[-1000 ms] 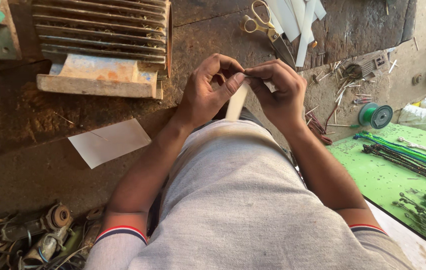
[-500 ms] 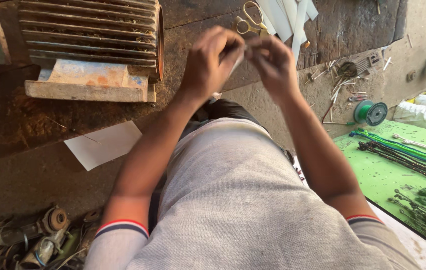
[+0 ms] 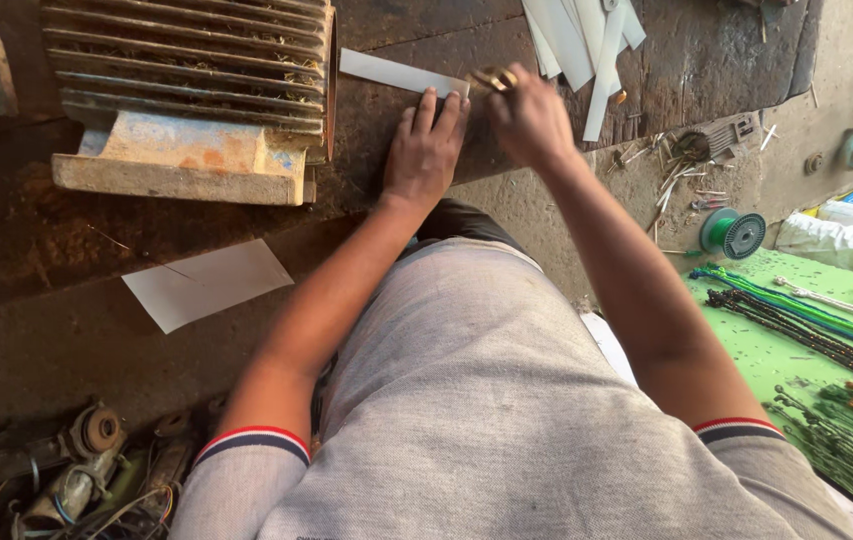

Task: The person sits at a workbench handling thin white plastic strips, folding and creasing them by hand, then cuts the strips into pieces using scissors. They occasionally pick up and reposition a finned metal casting on the bench while working through the strips one at a time.

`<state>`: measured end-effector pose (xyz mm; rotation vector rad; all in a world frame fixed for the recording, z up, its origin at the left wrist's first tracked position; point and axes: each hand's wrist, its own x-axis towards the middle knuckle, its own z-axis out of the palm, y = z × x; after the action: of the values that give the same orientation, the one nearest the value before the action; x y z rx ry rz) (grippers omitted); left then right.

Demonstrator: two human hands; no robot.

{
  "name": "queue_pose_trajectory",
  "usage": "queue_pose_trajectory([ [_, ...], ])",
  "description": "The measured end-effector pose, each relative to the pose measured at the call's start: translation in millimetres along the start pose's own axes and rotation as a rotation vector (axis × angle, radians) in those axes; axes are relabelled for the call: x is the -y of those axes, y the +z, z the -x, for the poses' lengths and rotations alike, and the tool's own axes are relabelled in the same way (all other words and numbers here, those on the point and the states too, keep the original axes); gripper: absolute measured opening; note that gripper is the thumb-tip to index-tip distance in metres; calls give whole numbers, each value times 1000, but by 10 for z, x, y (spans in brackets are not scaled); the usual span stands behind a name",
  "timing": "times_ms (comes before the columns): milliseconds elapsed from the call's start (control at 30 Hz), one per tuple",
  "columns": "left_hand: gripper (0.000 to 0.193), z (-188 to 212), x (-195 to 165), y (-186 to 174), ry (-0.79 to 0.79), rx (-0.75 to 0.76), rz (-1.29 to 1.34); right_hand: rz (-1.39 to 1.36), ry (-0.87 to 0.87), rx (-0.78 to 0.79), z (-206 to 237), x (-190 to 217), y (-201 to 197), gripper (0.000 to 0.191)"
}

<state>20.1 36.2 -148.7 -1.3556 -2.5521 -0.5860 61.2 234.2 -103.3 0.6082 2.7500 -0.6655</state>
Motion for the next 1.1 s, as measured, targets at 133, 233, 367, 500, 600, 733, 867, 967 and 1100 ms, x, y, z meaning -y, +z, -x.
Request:
queue_pose_trajectory([
  [133,40,23,-58,-26,-59,79,26,141,-194,-182,166,140,166,16],
  [233,29,-23,-86,-14,-108,160,49,238,-215,-193,134,176,130,20],
  [367,36,-71,-124,-15,-99,125,3,199,-49,50,-203,102,-65,18],
  [500,40,-51,-97,-25,-49,22,-41,167,-285,86,-143,24,-50,14],
  [600,26,-43,-77,-6,-48,65,-69,244,-297,-140,36,50,80,24],
  [733,19,-182,-88,57,-81,99,41,235,-242,-171,-72,67,72,20],
  [867,19,-405,-6,21,6,27,39,-9,-164,-93,-242,-8,-55,18],
  [967,26,-507,110,-159,49,61,132,-287,27,-84,-126,-19,-36,26],
  [1100,18,-403,-28,-651,43,36,426,-1019,464,410,144,104,-19,39],
])
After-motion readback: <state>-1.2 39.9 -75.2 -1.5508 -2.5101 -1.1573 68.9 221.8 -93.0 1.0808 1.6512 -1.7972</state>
